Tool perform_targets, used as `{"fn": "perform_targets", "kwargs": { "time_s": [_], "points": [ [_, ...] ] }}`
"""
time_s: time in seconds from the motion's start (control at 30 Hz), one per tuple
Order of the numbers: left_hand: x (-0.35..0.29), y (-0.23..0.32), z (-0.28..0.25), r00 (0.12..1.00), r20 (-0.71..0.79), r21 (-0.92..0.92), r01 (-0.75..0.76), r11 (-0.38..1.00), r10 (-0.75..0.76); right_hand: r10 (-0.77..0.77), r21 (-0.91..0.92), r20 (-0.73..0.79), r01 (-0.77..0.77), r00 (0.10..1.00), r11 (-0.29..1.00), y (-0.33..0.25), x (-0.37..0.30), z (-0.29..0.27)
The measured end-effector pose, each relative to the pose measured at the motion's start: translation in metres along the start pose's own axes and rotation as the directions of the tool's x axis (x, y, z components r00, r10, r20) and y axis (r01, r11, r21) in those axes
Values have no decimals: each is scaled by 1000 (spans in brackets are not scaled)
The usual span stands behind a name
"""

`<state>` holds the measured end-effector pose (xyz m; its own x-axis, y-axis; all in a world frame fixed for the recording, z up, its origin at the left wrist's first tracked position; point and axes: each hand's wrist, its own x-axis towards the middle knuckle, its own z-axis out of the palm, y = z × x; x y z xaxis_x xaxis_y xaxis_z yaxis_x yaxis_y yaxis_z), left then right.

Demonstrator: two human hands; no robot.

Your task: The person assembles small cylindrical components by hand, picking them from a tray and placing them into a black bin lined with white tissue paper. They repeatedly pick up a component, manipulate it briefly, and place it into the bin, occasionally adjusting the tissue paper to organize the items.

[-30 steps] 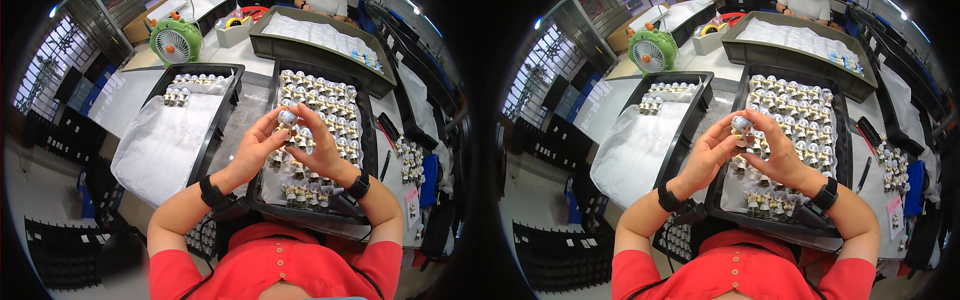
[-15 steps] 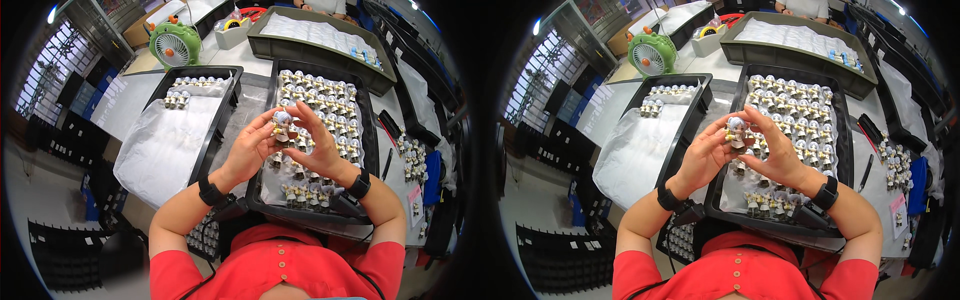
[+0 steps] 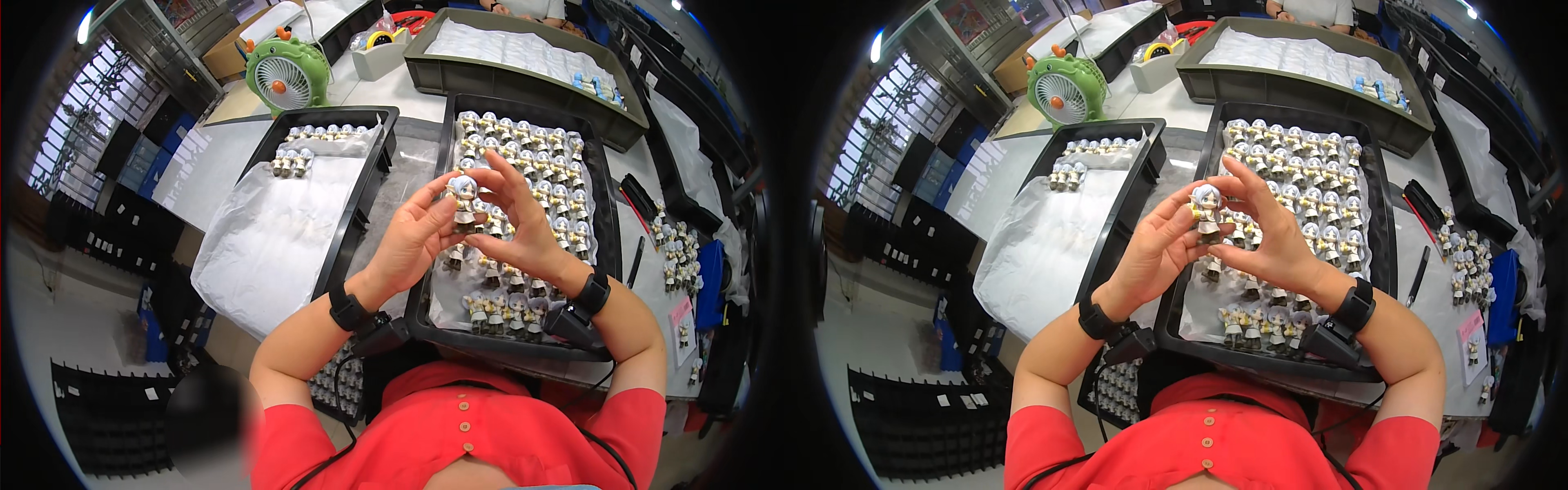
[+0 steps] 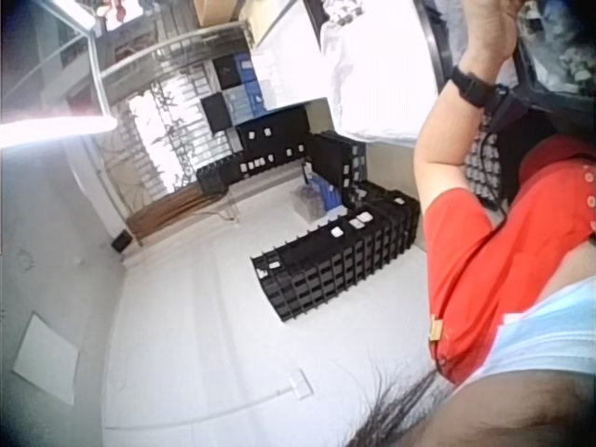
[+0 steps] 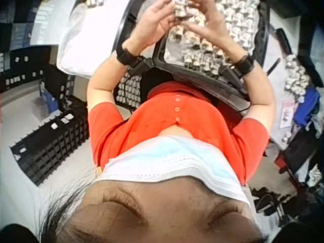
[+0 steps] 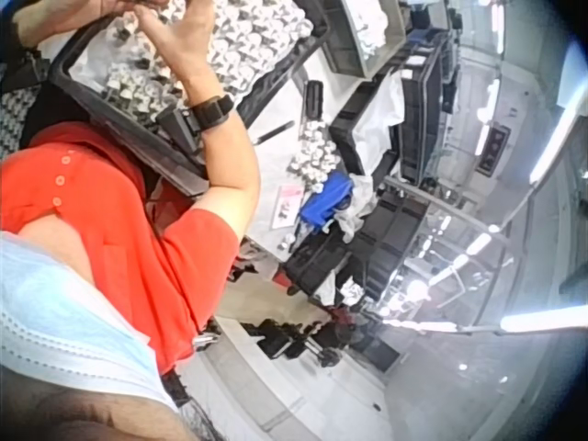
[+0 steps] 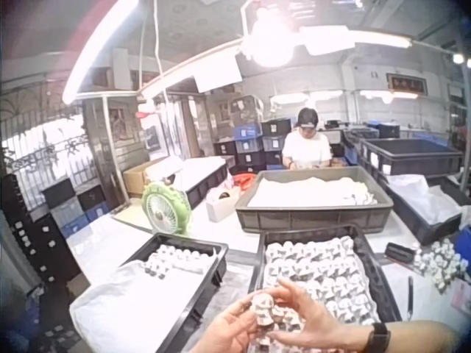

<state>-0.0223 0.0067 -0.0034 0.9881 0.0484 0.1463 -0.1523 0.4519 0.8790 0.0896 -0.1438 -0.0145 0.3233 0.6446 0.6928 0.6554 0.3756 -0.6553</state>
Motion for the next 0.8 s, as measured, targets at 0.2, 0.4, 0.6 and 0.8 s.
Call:
{"fn": "perform_targets", "kwargs": {
  "time_s": [0.2,0.4,0.6,0.8],
  "points": [
    [-1,0,2,1000,19,-42,8,999,-7,-64,-188,6,64,998,980,-3,0,2],
    [-2,2,4,999,34,-102,38,994,-35,60,-55,0,-60,998,997,2,-3,2],
    [-1,0,0,998,39,-69,44,997,-41,34,-139,-8,-35,999,990,-2,-2,0],
    [-3,-8,-4,998,-28,-48,51,998,-53,-262,-348,36,258,964,901,-4,0,0]
  ]
}}
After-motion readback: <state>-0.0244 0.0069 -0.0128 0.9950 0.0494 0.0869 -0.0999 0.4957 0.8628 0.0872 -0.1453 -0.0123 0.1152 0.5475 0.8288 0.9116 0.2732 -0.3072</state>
